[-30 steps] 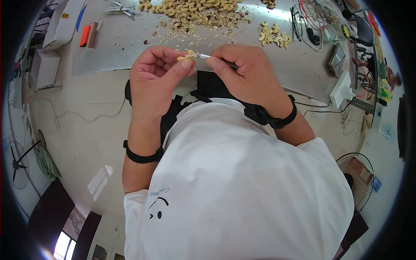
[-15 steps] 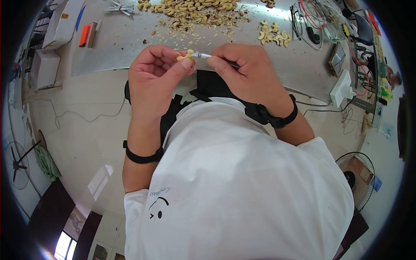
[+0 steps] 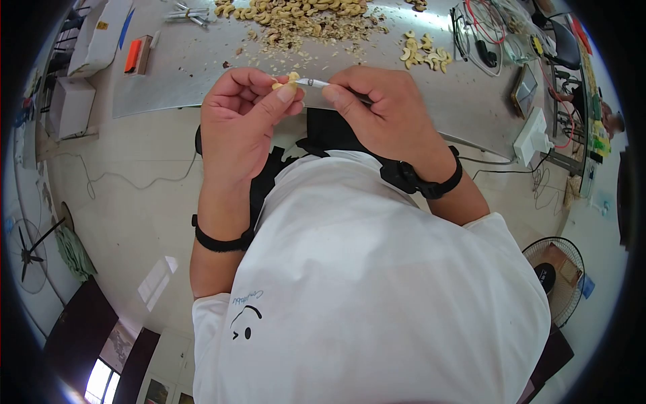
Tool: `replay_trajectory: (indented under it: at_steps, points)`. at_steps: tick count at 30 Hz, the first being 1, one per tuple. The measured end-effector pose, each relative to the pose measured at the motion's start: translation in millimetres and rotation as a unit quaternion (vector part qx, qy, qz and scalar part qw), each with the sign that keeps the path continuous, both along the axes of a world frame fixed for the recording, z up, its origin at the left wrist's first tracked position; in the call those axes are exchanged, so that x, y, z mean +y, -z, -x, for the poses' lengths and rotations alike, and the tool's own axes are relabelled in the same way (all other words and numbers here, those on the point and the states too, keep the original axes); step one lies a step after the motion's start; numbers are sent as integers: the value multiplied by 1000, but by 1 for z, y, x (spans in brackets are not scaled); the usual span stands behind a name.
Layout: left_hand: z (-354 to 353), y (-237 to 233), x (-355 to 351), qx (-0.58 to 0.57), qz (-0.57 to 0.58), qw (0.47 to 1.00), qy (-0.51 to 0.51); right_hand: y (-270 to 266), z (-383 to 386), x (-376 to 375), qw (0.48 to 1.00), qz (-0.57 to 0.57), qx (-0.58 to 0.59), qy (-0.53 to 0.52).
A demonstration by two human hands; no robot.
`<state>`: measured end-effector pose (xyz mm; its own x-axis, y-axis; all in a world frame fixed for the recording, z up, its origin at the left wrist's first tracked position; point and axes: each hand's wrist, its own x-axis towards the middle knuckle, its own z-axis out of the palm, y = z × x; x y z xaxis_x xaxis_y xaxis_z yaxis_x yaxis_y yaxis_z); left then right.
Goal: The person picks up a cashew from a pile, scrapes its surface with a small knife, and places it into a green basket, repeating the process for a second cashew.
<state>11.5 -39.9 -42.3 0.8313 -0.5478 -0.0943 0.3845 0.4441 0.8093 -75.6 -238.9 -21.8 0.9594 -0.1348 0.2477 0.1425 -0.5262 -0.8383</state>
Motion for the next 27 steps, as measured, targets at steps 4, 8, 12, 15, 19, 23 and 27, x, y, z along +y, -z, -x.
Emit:
replay_trajectory:
  at_steps: [4,8,12,15,19,23,27]
  points:
    - [0,-2,-1,-1,3,1000,6,-1,-1,0,1000,21,1,1]
    - [0,-2,-1,-1,0,1000,1,-4,0,-1,1000,30,5,-4]
    - [0,-5,-1,-2,-11,1000,-4,-2,-1,1,1000,26,0,1]
    - [1,-9,0,-8,-20,1000,3,3,-4,5,998,17,-18,61]
    - [3,-11,-3,-25,-50,998,-21,-1,-4,2,999,4,5,51]
    - [3,-5,-6,-54,-81,993,-60,0,-1,3,1000,2,15,7]
    - [4,-3,-6,-87,-95,989,-71,6,-3,5,999,32,2,5]
